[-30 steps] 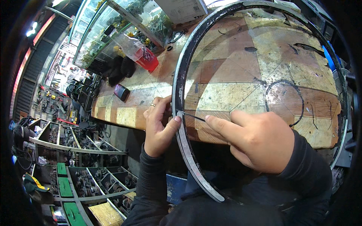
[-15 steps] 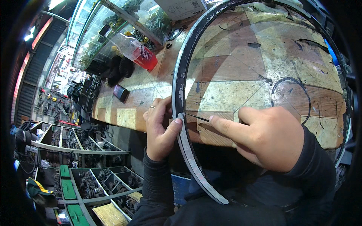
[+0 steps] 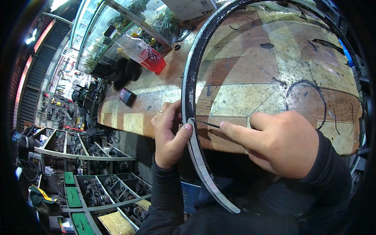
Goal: The person uses a folding knife to scrape and peel adhesive rim tape off a bicycle wheel rim. They rotate the rim and continue removing the tape along its length, occasionally pausing to inspect the blade or the rim surface.
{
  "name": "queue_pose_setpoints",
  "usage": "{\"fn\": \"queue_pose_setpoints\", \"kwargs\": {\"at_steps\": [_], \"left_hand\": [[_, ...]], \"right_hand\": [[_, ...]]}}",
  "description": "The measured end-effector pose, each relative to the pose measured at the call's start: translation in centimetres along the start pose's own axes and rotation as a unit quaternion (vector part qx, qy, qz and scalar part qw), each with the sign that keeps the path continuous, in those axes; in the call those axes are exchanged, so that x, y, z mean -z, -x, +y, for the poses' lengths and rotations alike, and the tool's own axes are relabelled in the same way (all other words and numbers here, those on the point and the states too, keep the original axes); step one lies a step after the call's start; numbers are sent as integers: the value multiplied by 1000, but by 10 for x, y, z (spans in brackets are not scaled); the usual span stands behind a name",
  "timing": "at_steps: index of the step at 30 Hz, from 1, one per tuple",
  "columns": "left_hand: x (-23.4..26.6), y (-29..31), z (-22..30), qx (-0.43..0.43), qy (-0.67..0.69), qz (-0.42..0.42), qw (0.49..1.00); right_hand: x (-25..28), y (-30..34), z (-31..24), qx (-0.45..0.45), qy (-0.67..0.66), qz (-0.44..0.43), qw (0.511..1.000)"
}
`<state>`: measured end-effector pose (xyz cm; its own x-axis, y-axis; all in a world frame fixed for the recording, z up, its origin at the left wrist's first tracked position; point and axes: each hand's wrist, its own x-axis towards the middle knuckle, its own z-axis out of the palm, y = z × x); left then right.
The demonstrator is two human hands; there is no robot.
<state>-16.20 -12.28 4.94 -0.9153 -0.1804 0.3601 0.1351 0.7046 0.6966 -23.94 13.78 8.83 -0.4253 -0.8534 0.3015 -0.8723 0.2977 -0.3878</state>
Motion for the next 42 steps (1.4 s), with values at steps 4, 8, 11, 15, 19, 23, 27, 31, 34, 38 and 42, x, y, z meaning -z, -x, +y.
{"fn": "queue_pose_setpoints", "kwargs": {"at_steps": [4, 8, 11, 15, 19, 23, 27, 31, 34, 38, 42], "left_hand": [[1, 0, 2, 0, -14, 0, 1000], [0, -1, 0, -5, -9, -1, 1000], [0, 1, 3, 5, -17, 1, 1000], [-1, 1, 3, -3, -11, -1, 1000], [0, 1, 1, -4, -20, -1, 1000], [-1, -1, -3, -9, -16, 1, 1000], [2, -2, 3, -12, -13, 4, 1000], [-1, -1, 0, -19, 3, 8, 1000], [1, 0, 0, -14, 13, 6, 1000], [-1, -3, 2, -12, 27, -6, 1000], [1, 0, 0, -9, 48, -7, 999]], "right_hand": [[0, 0, -1, 0, 1, 5, 1000], [0, 0, 0, 2, 3, 11, 1000], [2, -1, 0, 4, 1, 4, 1000], [13, -6, -5, -6, -15, -29, 999], [17, -9, -9, -14, -44, -49, 998], [18, -9, -13, -34, -71, -75, 994], [17, -3, -15, -47, -92, -81, 991], [15, 11, 0, -65, -185, -31, 980], [23, 10, 6, -79, -258, 10, 963], [15, 13, 5, -75, -211, 14, 975], [3, 14, -5, -64, -113, 0, 992]]}}
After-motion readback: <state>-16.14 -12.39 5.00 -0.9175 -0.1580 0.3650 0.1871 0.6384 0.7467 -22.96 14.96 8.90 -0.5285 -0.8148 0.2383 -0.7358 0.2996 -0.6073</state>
